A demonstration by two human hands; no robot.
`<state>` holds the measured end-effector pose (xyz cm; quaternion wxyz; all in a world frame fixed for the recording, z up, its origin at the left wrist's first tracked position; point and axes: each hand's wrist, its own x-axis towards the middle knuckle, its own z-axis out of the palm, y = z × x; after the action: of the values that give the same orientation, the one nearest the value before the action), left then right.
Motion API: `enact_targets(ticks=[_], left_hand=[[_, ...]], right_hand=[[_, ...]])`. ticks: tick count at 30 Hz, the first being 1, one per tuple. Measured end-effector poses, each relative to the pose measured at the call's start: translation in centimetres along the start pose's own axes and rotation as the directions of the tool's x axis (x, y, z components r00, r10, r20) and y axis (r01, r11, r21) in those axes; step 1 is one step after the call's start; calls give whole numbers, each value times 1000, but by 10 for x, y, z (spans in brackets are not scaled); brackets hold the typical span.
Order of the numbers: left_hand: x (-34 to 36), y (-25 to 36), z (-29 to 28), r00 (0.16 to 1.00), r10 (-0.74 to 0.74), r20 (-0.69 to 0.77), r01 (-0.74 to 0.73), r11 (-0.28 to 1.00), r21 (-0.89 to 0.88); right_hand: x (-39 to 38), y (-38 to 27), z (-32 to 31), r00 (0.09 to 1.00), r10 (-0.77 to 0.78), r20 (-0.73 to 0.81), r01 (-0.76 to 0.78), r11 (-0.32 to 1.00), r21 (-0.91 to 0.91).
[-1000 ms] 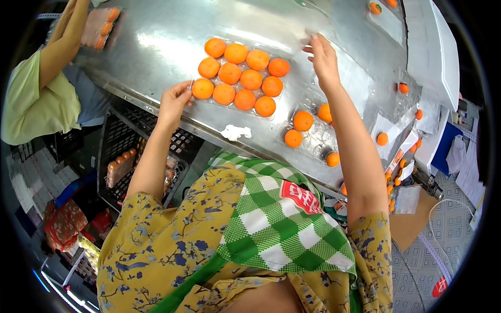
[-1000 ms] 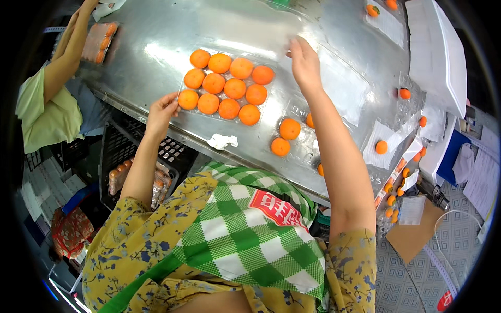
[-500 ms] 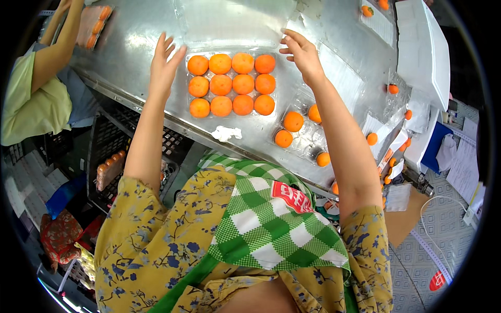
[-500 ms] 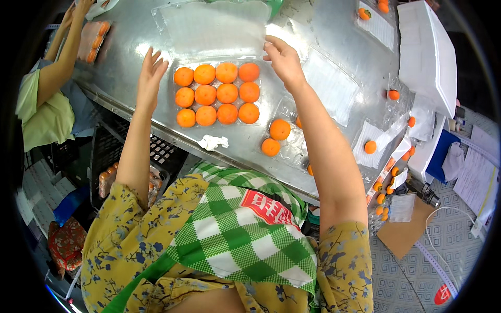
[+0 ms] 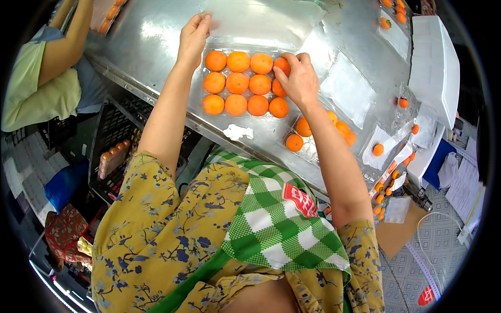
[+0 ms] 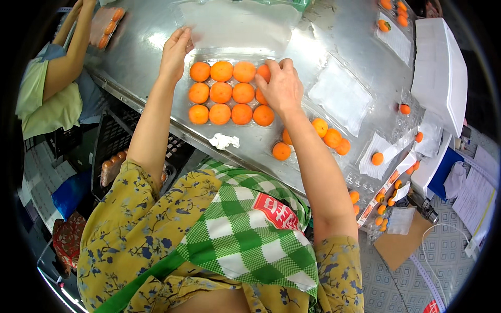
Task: The person arranges persimmons into clear plastic trays on a metal table, then seals the trays with plastic film and applies a label. The person handles the fruit and packaging materials by hand throughout the process.
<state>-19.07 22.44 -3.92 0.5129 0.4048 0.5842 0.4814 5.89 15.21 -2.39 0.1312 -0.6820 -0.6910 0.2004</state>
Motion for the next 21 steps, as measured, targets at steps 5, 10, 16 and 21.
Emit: enact_targets(ticks=[5,10,16,21], left_hand=[[-2,-4,-8,996,81,-28,-79,994,73],[-9,1,-17,997,72,-32,-67,989,132],[-11,-2,-21,998,67,-20,-64,990,126],[-10,-6,-22,998,64,-12,-62,988,138]], right_hand=[[3,-7,1,999,37,-1,-37,999,0],[5,1,4,999,-45,-17,45,999,15],[5,4,0,995,-75,-60,78,996,47],[5,12,-11,965,218,144,-253,637,728]])
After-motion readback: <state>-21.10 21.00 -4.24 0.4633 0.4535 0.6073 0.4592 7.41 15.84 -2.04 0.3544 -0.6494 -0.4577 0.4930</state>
